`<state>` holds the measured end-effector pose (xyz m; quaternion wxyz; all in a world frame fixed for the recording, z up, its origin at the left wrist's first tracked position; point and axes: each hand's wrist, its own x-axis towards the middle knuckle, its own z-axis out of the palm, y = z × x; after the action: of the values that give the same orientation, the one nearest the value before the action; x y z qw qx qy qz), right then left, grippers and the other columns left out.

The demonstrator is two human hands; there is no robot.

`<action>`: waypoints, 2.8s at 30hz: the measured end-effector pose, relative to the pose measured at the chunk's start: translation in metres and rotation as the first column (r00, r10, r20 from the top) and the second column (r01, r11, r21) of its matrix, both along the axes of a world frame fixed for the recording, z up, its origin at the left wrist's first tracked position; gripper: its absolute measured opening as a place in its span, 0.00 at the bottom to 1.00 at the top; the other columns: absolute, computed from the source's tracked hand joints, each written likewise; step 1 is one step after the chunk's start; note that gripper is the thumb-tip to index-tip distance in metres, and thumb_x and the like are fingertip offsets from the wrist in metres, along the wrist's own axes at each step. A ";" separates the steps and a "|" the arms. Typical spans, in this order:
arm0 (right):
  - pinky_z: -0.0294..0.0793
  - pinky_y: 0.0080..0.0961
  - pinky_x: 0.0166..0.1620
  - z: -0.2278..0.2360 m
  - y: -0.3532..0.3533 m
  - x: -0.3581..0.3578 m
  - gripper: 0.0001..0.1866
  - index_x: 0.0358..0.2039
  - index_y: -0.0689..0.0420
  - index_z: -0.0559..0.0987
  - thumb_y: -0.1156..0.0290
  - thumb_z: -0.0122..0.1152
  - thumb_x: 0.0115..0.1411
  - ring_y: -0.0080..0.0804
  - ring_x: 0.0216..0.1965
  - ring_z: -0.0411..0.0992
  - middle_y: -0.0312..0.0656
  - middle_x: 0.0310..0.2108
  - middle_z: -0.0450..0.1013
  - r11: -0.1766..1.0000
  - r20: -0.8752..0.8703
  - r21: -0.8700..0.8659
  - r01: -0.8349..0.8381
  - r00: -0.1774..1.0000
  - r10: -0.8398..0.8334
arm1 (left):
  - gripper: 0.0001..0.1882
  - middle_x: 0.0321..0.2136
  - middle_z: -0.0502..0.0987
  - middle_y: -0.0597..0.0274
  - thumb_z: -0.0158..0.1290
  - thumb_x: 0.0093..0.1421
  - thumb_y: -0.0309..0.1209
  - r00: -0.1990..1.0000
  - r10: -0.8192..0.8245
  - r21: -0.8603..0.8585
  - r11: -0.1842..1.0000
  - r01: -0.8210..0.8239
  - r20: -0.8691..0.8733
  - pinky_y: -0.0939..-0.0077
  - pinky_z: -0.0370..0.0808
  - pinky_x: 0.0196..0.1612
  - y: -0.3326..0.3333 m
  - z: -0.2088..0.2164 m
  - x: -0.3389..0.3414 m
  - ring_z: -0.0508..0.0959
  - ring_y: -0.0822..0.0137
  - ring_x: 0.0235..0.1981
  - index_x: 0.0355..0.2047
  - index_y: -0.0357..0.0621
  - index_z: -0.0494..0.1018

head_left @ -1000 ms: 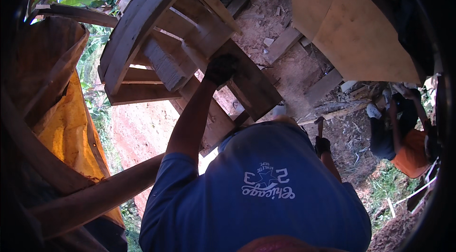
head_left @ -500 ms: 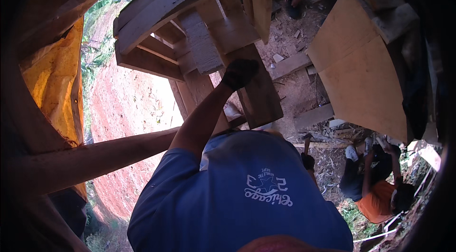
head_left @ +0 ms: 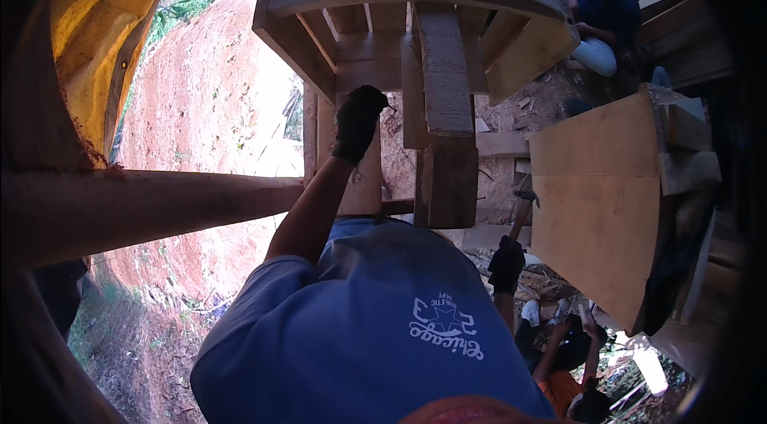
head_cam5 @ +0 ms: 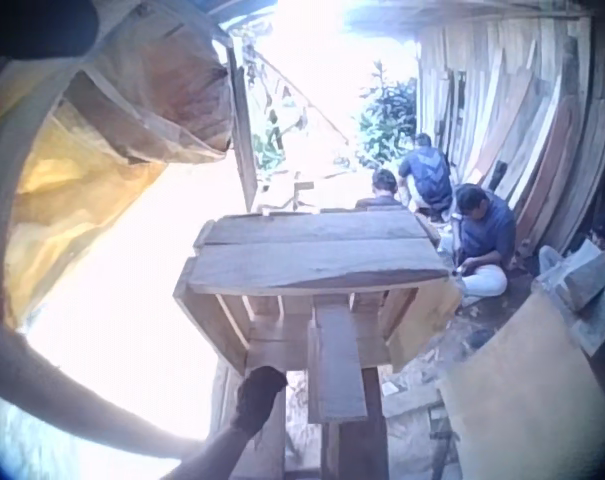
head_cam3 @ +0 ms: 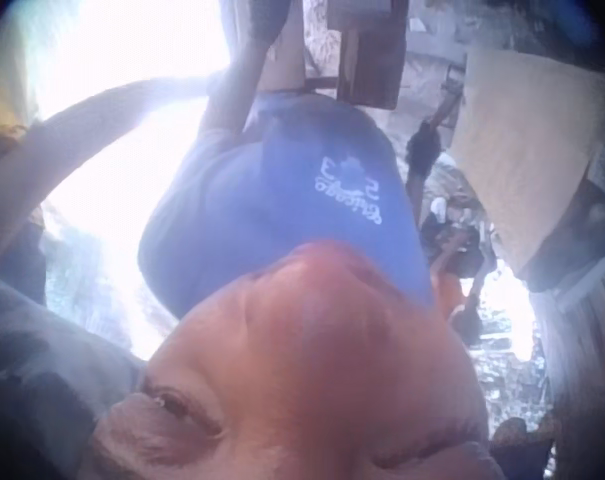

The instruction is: The person builds a wooden chair by hammering slats into the frame and attaching larger support pieces by hand while other workers assist in the background.

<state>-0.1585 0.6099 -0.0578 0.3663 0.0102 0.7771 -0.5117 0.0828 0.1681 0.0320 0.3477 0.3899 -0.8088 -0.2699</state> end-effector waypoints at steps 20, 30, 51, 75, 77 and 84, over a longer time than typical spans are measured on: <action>0.79 0.45 0.44 -0.002 -0.186 0.009 0.12 0.46 0.56 0.82 0.70 0.56 0.65 0.48 0.41 0.80 0.51 0.37 0.78 0.560 -0.686 0.566 -0.604 0.031 0.727 | 0.12 0.43 0.83 0.60 0.53 0.66 0.38 0.921 -0.184 -0.233 0.933 0.273 0.343 0.60 0.77 0.52 -0.140 -0.060 -0.076 0.82 0.58 0.47 0.42 0.51 0.83; 0.73 0.40 0.29 0.004 -0.189 0.019 0.23 0.39 0.62 0.81 0.51 0.55 0.71 0.49 0.28 0.81 0.51 0.23 0.79 0.802 -0.515 0.163 -0.575 0.644 0.566 | 0.14 0.43 0.82 0.57 0.53 0.66 0.42 0.960 -0.202 0.097 0.978 0.186 0.193 0.59 0.76 0.52 -0.128 -0.055 -0.076 0.81 0.53 0.47 0.41 0.47 0.81; 0.76 0.45 0.31 0.004 -0.190 0.004 0.23 0.36 0.58 0.81 0.54 0.44 0.75 0.52 0.26 0.79 0.52 0.20 0.76 0.461 -0.571 0.612 -0.642 0.044 0.820 | 0.16 0.43 0.83 0.55 0.55 0.65 0.45 0.861 -0.297 0.041 0.951 0.308 0.413 0.57 0.76 0.53 -0.139 -0.020 -0.072 0.81 0.52 0.49 0.42 0.49 0.80; 0.78 0.43 0.38 -0.022 -0.185 -0.003 0.11 0.23 0.55 0.82 0.62 0.71 0.44 0.48 0.32 0.78 0.47 0.25 0.77 0.442 -0.572 0.695 -0.567 -0.064 0.818 | 0.09 0.39 0.83 0.60 0.60 0.64 0.41 0.996 0.028 0.219 0.975 -0.046 0.088 0.62 0.78 0.50 -0.083 -0.018 -0.072 0.83 0.55 0.44 0.38 0.51 0.81; 0.78 0.42 0.37 -0.031 -0.178 -0.007 0.11 0.26 0.58 0.82 0.64 0.68 0.48 0.49 0.32 0.79 0.49 0.26 0.77 0.414 -0.549 0.681 -0.604 -0.047 0.835 | 0.10 0.40 0.83 0.59 0.60 0.63 0.41 0.994 0.078 0.183 0.979 -0.091 0.078 0.62 0.77 0.51 -0.080 -0.022 -0.077 0.83 0.55 0.45 0.38 0.50 0.81; 0.77 0.39 0.36 -0.032 -0.172 -0.003 0.12 0.34 0.63 0.79 0.66 0.59 0.59 0.48 0.33 0.80 0.51 0.28 0.78 0.638 -0.620 0.330 -0.696 0.349 0.702 | 0.14 0.41 0.83 0.58 0.60 0.64 0.40 0.999 0.037 0.251 0.968 -0.028 -0.031 0.64 0.76 0.54 -0.080 -0.023 -0.072 0.82 0.54 0.48 0.44 0.47 0.82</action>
<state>-0.1617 0.4379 -0.0894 0.2235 -0.5152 0.7839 -0.2649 0.0110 0.0880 0.0093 0.3142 0.4390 -0.7556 -0.3711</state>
